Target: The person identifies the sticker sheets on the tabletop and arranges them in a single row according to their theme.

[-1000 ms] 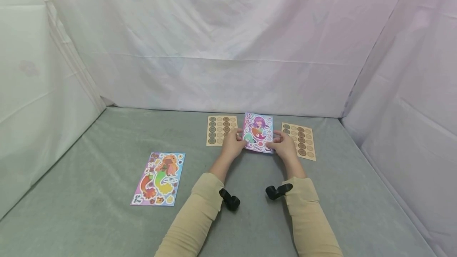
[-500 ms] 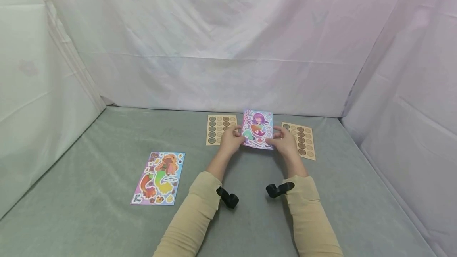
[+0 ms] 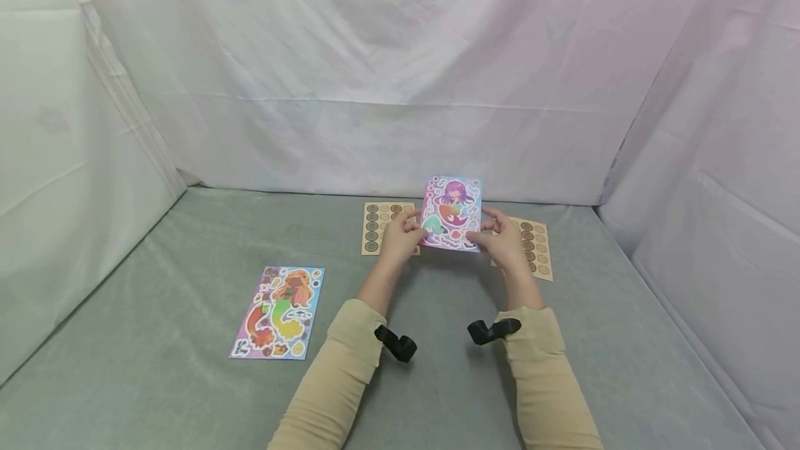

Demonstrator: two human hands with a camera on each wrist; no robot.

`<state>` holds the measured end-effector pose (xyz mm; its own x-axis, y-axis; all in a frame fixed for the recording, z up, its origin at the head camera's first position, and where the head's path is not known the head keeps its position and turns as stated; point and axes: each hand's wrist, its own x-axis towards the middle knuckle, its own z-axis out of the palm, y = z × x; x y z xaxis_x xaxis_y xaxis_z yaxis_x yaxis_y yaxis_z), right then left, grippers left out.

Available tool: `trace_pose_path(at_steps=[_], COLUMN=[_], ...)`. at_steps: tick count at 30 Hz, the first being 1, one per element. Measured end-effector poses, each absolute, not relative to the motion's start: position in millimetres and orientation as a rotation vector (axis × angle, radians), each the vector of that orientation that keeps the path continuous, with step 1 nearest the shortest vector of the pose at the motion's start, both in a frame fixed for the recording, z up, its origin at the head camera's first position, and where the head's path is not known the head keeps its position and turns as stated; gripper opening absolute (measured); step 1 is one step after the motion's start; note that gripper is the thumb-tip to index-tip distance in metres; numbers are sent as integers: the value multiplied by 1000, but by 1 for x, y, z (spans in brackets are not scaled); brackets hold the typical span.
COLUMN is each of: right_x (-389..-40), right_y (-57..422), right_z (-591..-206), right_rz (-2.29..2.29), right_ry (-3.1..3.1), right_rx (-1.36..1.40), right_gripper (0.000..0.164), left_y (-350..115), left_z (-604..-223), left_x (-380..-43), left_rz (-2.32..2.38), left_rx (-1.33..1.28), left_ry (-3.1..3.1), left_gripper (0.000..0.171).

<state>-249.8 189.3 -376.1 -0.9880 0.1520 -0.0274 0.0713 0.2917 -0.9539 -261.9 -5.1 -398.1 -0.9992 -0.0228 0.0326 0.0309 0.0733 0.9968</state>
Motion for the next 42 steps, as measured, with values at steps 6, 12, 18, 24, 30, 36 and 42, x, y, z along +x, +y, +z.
trace_pose_path(at_steps=[6,12,18,24,30,36,42], right_x=[-249,-244,-241,-238,-233,-229,-226], right_y=[188,185,183,183,182,182,181], right_z=[-370,-362,-354,-349,-343,-339,-334], right_rz=[1858,1877,1916,1942,1934,1928,1974], right_ry=[-2446,-2428,-2403,-2401,-2424,-2446,-2440], right_rx=[-230,-199,-138,-98,-66,-21,41], right_gripper=[73,79,80,83,85,86,90], left_y=[-9,-12,-16,-19,-21,-24,-28], left_z=[-390,-385,-377,-373,-369,-363,-357], left_x=[-262,-262,-259,-258,-258,-254,-251], left_rz=[-2109,-2164,-2188,-2222,-2279,-2284,-2309], left_rx=[-49,-92,-101,-101,-143,-143,-189], left_ry=[-2252,-2203,-2174,-2142,-2095,-2120,-2090], left_gripper=[50,51,52,51,51,52,54])
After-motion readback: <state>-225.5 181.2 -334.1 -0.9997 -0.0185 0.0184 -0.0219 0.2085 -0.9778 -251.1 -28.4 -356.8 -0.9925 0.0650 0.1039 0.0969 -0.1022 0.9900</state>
